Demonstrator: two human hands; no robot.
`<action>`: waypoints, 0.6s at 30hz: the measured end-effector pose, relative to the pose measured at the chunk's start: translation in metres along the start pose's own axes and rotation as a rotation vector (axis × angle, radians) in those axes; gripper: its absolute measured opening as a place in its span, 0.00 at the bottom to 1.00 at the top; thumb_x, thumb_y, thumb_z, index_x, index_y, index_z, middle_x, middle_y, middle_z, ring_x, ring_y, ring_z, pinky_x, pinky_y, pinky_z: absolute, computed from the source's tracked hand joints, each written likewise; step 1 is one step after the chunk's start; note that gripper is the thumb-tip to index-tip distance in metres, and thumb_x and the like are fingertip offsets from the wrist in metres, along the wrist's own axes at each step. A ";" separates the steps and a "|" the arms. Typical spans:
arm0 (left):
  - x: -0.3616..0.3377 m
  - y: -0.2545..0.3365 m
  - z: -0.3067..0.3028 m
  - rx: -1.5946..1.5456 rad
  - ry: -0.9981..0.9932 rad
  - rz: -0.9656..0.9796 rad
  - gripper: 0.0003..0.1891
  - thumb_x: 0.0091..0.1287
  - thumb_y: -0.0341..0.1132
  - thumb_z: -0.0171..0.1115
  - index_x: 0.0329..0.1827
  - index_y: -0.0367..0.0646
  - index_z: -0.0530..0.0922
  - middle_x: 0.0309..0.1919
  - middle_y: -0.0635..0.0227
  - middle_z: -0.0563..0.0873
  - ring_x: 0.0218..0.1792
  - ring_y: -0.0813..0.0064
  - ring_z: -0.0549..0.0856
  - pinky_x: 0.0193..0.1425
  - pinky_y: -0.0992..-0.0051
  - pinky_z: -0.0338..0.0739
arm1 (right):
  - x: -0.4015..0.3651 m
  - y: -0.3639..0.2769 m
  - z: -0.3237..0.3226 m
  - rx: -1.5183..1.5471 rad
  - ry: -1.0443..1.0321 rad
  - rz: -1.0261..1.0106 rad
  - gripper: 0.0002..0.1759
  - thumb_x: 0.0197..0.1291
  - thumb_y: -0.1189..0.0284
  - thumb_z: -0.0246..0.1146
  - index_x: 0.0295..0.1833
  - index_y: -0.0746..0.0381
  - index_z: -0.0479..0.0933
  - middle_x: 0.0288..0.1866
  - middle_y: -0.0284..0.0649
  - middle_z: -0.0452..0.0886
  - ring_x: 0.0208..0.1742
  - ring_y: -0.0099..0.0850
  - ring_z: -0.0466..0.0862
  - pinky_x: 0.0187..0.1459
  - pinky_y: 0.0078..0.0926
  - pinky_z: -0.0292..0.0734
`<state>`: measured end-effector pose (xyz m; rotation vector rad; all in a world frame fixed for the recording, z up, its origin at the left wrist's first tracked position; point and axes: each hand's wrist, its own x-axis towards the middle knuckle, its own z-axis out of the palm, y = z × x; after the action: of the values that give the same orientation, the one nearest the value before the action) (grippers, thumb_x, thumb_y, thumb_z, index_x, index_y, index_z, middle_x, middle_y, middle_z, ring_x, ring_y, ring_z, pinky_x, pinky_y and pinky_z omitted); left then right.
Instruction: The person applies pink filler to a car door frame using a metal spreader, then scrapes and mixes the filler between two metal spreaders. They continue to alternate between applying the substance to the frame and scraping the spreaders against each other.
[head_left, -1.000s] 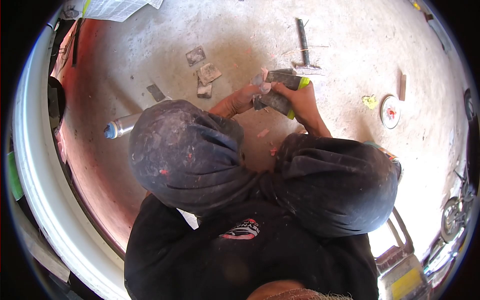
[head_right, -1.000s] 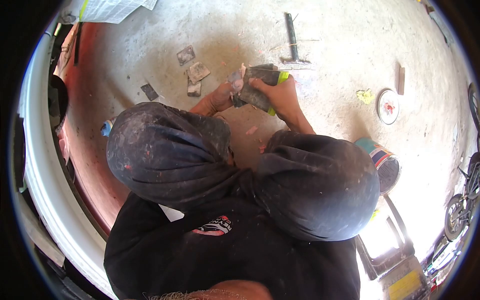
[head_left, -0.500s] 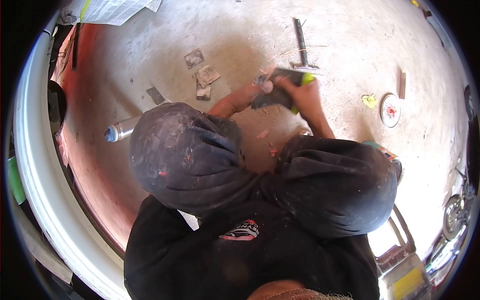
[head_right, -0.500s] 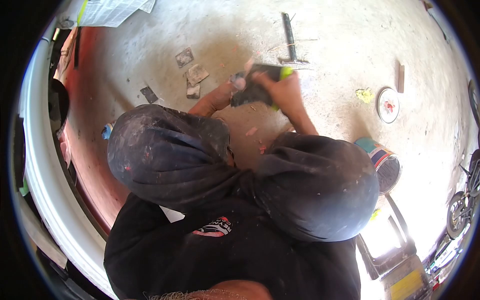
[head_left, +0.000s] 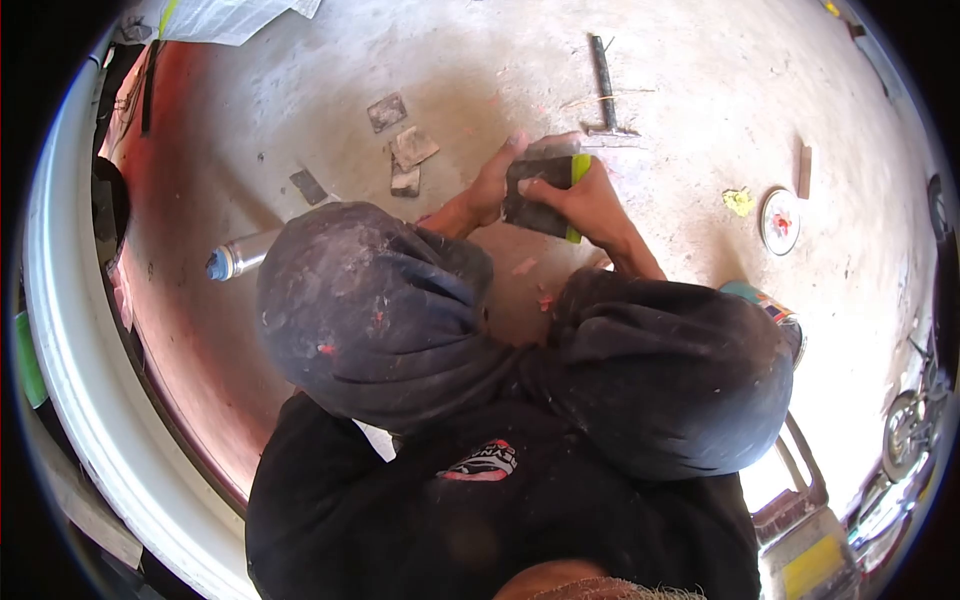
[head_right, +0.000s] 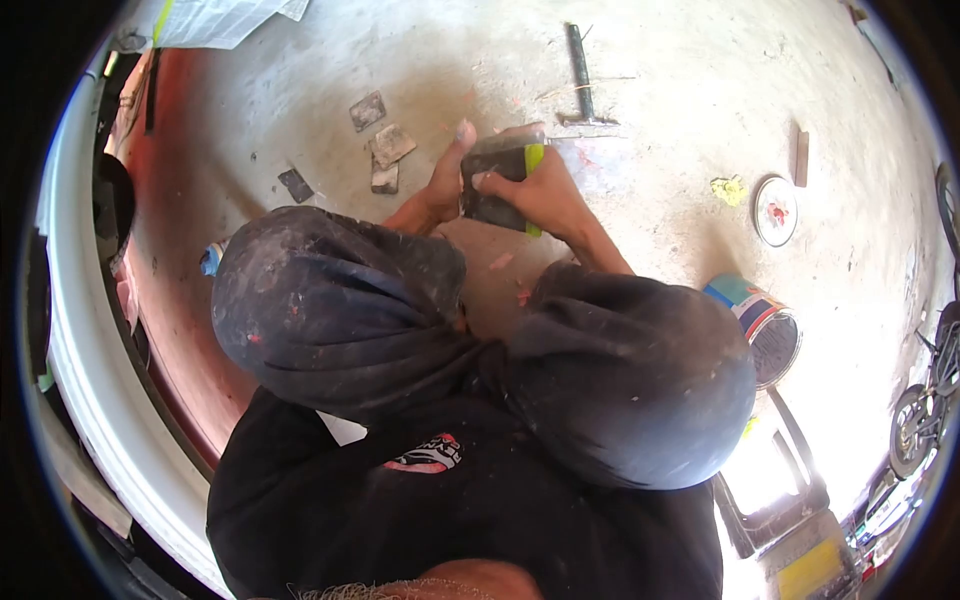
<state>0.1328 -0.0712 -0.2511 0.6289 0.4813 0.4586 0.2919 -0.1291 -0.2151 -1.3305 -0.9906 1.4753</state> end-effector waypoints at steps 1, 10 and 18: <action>-0.001 0.001 0.001 -0.020 0.022 -0.010 0.42 0.80 0.69 0.39 0.79 0.39 0.69 0.69 0.58 0.81 0.68 0.68 0.81 0.75 0.65 0.75 | -0.002 0.003 -0.002 0.024 0.027 0.016 0.19 0.57 0.69 0.77 0.50 0.68 0.86 0.42 0.41 0.90 0.43 0.28 0.88 0.48 0.29 0.84; 0.000 0.006 0.005 -0.023 0.094 -0.052 0.44 0.80 0.70 0.37 0.77 0.38 0.70 0.68 0.56 0.82 0.66 0.66 0.83 0.75 0.64 0.76 | -0.002 -0.002 0.004 -0.127 -0.036 -0.045 0.20 0.59 0.72 0.77 0.56 0.66 0.83 0.46 0.37 0.90 0.48 0.23 0.86 0.53 0.26 0.81; 0.009 0.029 -0.012 -0.191 0.182 0.117 0.37 0.82 0.64 0.42 0.78 0.41 0.70 0.68 0.58 0.82 0.67 0.66 0.82 0.73 0.61 0.76 | -0.009 0.013 -0.006 0.449 0.043 0.003 0.21 0.62 0.76 0.74 0.60 0.67 0.82 0.49 0.37 0.89 0.47 0.26 0.87 0.52 0.28 0.83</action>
<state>0.1262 -0.0401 -0.2432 0.4339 0.5677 0.6684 0.2967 -0.1413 -0.2260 -1.0312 -0.5811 1.5515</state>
